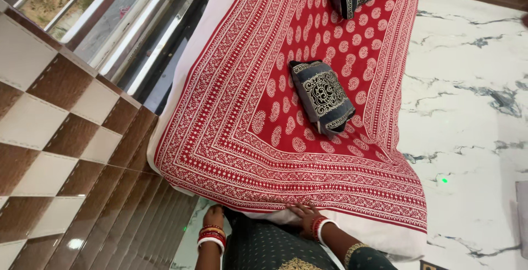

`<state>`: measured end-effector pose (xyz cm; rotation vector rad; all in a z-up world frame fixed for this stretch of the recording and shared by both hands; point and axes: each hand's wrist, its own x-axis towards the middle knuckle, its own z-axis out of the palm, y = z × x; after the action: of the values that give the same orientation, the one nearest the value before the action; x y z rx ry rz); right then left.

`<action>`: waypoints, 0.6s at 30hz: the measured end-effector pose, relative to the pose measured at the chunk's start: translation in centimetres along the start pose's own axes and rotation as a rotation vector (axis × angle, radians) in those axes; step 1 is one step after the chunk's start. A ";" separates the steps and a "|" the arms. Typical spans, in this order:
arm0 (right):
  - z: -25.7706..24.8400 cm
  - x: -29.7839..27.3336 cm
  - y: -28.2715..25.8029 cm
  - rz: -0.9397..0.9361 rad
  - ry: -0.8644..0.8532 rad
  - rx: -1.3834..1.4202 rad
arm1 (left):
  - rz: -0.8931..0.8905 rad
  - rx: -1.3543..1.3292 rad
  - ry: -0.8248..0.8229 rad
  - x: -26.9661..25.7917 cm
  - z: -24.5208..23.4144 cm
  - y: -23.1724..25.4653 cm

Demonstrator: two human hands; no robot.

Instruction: The person smooths decorative red and yellow bedspreads over two beds and arranges several pillows and a bolster on them.

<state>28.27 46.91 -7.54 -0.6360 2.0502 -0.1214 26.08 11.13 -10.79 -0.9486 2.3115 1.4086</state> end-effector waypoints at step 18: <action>10.3 -6.0 3.5 0.459 0.167 0.357 | 0.447 0.383 -0.214 -4.4 2.9 8.5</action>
<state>37.85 54.52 -9.59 0.0720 2.2079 -0.2703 23.50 18.01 -3.98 -0.1685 2.5852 1.0724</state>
